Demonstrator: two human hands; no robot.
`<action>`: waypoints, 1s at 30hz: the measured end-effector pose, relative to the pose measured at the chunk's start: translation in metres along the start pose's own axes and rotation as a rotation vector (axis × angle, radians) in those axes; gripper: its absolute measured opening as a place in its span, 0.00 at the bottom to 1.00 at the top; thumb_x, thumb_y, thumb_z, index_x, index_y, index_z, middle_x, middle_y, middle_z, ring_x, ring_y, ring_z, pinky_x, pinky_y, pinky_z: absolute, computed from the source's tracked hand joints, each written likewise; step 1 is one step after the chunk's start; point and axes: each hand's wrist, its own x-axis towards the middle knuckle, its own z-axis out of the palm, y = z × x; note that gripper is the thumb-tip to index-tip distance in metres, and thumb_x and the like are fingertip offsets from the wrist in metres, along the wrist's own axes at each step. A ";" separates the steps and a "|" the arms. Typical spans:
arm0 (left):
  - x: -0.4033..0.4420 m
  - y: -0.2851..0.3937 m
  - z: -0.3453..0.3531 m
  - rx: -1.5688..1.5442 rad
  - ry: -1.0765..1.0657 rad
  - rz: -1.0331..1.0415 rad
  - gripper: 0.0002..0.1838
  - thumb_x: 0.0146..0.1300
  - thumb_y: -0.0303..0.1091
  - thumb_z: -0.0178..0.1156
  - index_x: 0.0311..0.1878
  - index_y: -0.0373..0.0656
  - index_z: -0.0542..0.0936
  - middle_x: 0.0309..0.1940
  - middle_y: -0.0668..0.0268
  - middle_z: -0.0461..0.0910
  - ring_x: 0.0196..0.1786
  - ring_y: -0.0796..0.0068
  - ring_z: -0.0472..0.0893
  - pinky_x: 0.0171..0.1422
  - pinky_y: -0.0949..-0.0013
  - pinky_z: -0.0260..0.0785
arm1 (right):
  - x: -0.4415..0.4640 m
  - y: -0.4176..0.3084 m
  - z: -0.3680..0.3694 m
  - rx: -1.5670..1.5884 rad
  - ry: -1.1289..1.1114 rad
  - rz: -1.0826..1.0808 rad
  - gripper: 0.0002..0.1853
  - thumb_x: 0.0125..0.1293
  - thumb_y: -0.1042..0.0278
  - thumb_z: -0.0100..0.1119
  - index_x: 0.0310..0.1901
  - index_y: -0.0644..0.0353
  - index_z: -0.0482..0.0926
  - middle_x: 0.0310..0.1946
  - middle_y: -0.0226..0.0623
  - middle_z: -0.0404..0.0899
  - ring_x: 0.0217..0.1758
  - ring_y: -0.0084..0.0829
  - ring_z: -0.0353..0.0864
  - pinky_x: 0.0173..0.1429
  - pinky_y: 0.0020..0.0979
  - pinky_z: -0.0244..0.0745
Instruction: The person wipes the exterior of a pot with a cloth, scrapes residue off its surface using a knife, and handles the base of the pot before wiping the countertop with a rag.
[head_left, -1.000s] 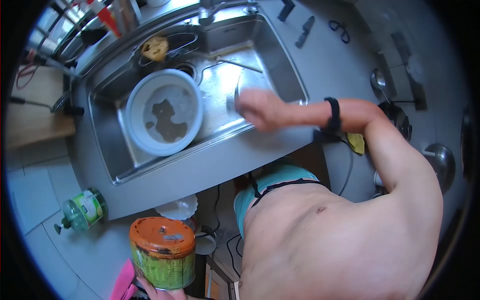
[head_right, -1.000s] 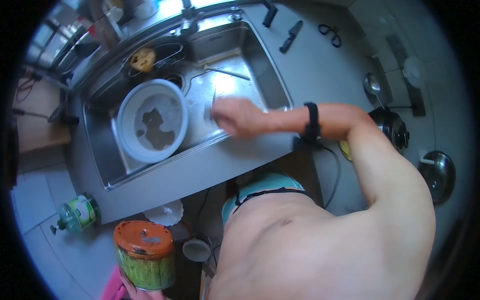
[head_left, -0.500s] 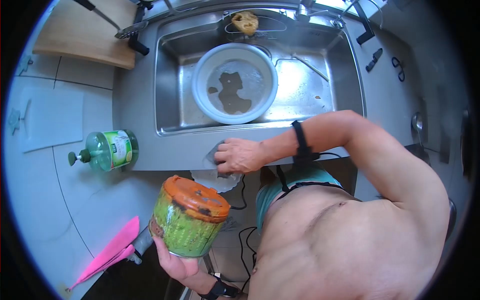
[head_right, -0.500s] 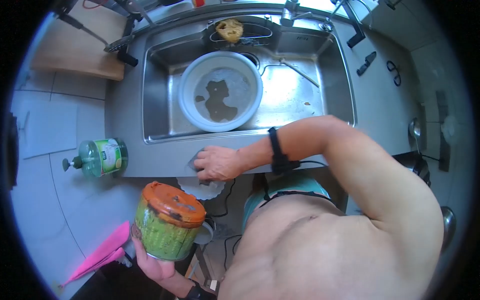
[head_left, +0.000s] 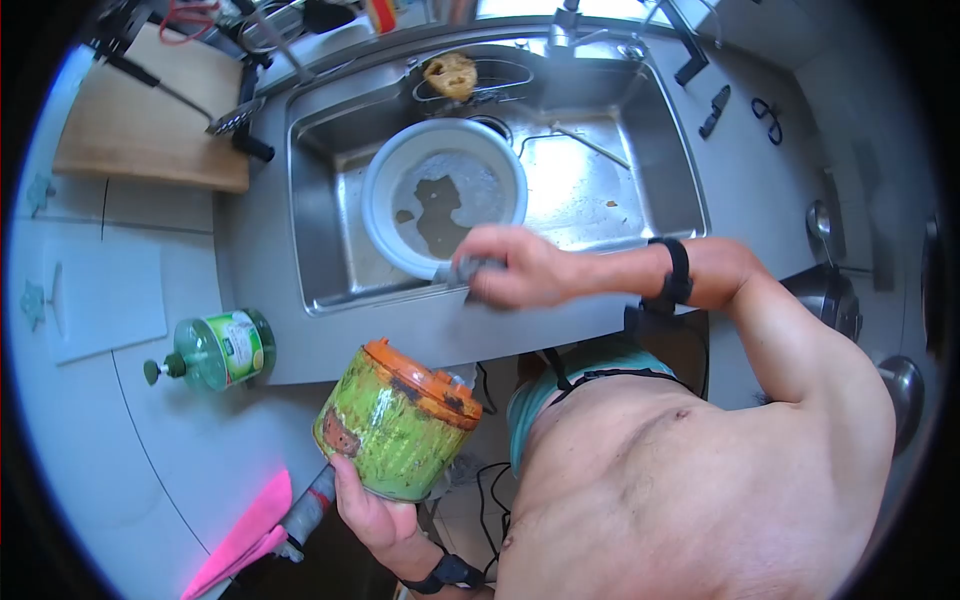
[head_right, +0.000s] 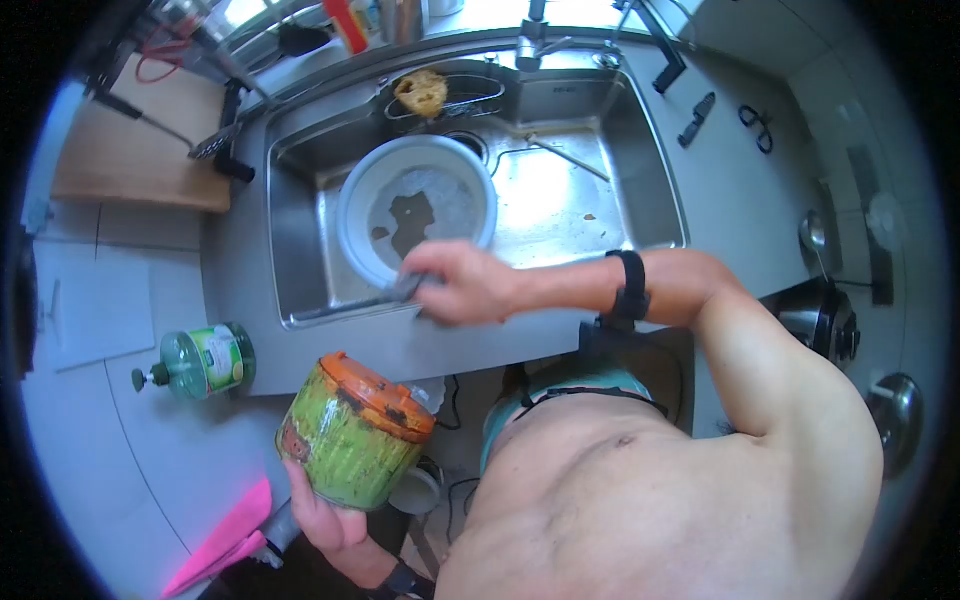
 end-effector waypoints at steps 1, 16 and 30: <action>0.006 -0.001 0.008 0.006 -0.040 -0.020 0.32 0.82 0.49 0.44 0.76 0.33 0.62 0.73 0.49 0.68 0.73 0.52 0.71 0.77 0.47 0.63 | -0.012 -0.016 0.007 -0.014 -0.001 -0.225 0.12 0.59 0.73 0.64 0.45 0.61 0.83 0.39 0.45 0.81 0.44 0.43 0.83 0.49 0.39 0.79; 0.057 -0.046 0.116 0.095 -0.285 -0.135 0.30 0.84 0.49 0.37 0.74 0.35 0.64 0.72 0.49 0.70 0.72 0.52 0.73 0.77 0.48 0.65 | -0.021 -0.084 -0.035 -0.427 0.087 -0.571 0.08 0.56 0.70 0.64 0.37 0.60 0.79 0.36 0.45 0.79 0.43 0.47 0.83 0.45 0.46 0.80; 0.059 -0.114 0.205 0.237 -0.562 -0.305 0.26 0.82 0.43 0.47 0.72 0.32 0.67 0.66 0.51 0.76 0.66 0.56 0.79 0.71 0.52 0.72 | -0.242 0.044 -0.282 -1.019 0.499 0.655 0.13 0.62 0.64 0.60 0.44 0.65 0.81 0.42 0.52 0.81 0.47 0.51 0.82 0.55 0.48 0.78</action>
